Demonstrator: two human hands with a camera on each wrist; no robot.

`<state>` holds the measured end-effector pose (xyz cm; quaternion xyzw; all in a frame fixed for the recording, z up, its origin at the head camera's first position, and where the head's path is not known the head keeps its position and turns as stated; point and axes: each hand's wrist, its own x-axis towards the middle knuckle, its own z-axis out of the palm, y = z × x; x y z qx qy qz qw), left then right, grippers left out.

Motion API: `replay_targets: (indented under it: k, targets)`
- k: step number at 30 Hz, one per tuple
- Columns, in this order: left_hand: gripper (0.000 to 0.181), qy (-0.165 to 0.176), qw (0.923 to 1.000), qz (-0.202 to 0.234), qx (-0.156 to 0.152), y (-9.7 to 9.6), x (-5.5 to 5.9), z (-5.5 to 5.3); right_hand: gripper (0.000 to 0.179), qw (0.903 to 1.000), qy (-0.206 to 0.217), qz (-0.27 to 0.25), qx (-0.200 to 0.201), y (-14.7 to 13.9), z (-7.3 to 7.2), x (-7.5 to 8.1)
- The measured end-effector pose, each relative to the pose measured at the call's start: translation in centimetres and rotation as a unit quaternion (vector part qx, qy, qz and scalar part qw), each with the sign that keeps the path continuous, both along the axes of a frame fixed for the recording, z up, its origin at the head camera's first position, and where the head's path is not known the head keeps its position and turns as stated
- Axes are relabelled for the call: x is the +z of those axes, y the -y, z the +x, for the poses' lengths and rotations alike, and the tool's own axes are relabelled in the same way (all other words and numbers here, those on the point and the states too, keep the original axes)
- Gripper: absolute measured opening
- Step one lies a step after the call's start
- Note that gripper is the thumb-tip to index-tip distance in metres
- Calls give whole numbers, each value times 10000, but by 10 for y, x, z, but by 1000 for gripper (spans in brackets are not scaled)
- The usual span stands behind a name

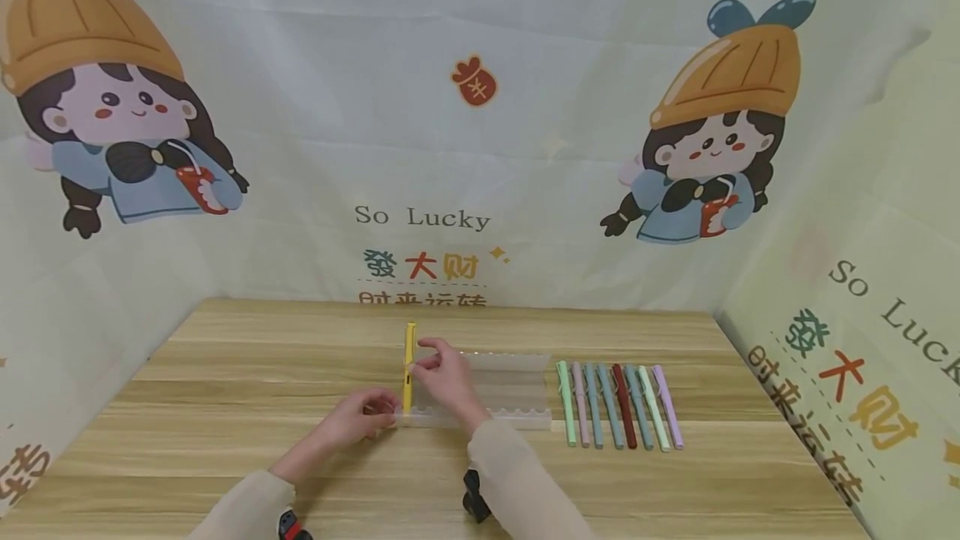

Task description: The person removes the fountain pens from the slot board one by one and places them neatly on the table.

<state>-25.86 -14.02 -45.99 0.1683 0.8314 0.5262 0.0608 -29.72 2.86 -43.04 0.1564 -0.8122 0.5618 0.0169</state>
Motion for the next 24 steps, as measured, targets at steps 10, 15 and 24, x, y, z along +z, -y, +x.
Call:
replay_targets:
  k: [10, 15, 24]
  targets:
    - [11, 32, 10000, 7, -11, -1, 1, 1, 39, 10000, -56, -5, -25, 5, -2, -5]
    - [12, 54, 10000, 33, 7, -2, 1, 0, 38, 10000, -79, -18, -39, 5, -4, -7]
    - [11, -22, 10000, 9, -2, 0, 0, 0, 35, 9998, -167, -19, -72, 5, -2, -6]
